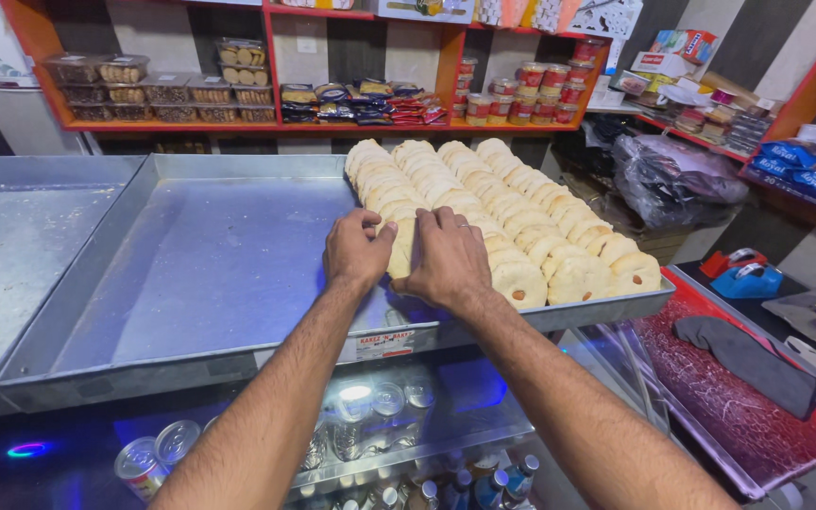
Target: The person picks up a pastry from one tray, checks it, and places it into a row on another tray.
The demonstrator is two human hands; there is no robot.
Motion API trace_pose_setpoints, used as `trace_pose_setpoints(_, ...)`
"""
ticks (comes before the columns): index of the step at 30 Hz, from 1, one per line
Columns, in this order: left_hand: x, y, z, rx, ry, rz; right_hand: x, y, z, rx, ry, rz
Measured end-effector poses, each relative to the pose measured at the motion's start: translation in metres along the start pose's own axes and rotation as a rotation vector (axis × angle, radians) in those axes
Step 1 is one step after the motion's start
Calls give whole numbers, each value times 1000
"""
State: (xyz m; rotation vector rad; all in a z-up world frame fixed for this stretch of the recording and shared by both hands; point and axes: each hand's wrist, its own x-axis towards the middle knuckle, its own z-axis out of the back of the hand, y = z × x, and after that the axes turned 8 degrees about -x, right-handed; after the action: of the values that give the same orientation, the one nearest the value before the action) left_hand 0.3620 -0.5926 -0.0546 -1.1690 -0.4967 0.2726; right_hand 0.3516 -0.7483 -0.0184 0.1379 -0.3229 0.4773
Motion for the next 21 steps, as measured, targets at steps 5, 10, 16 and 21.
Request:
trace_pose_setpoints(5,6,11,-9,-13,39,75,2,2,-8,-26,50,-18)
trace_pose_setpoints(10,1,5,-4,-16,70,90,14,-7,-21,-31,5,-25)
trace_pose_setpoints(16,25,11,-21,10,113,58,15,-6,-19,17,-13,-24)
trace_pose_setpoints(21,38,1,-54,-121,156,146,16,-9,-22,35,-5,-14)
